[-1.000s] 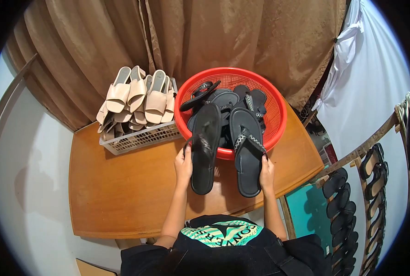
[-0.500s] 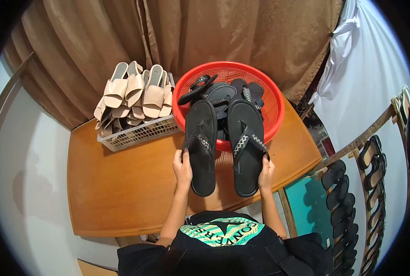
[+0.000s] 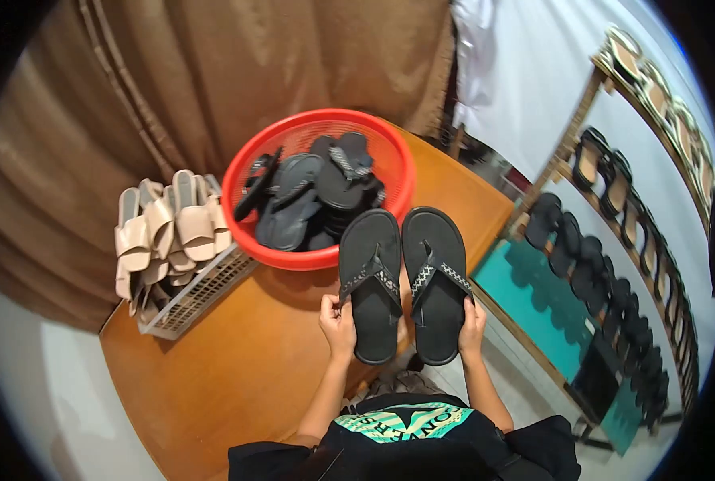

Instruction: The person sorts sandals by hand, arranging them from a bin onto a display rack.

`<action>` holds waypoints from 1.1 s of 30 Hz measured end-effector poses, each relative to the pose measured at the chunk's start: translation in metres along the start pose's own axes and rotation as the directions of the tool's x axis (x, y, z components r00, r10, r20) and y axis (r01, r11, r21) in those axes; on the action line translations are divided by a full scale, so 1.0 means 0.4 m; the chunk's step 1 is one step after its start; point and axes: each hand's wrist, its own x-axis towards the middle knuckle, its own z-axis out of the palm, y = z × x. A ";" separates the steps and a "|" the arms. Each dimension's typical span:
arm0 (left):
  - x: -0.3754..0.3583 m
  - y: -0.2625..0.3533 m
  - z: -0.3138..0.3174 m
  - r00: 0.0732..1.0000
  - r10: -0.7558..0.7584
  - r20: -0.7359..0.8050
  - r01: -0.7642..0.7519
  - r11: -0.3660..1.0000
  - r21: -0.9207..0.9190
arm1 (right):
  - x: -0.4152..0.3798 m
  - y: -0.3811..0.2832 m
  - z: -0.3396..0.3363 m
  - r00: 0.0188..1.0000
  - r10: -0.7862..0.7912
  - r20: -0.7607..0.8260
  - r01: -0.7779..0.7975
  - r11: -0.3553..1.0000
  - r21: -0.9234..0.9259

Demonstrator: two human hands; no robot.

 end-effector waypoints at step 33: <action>-1.140 0.032 0.655 0.438 -0.111 0.892 0.185 0.982 0.031 | -0.730 -0.103 -1.156 0.466 0.019 -0.885 0.006 1.000 0.024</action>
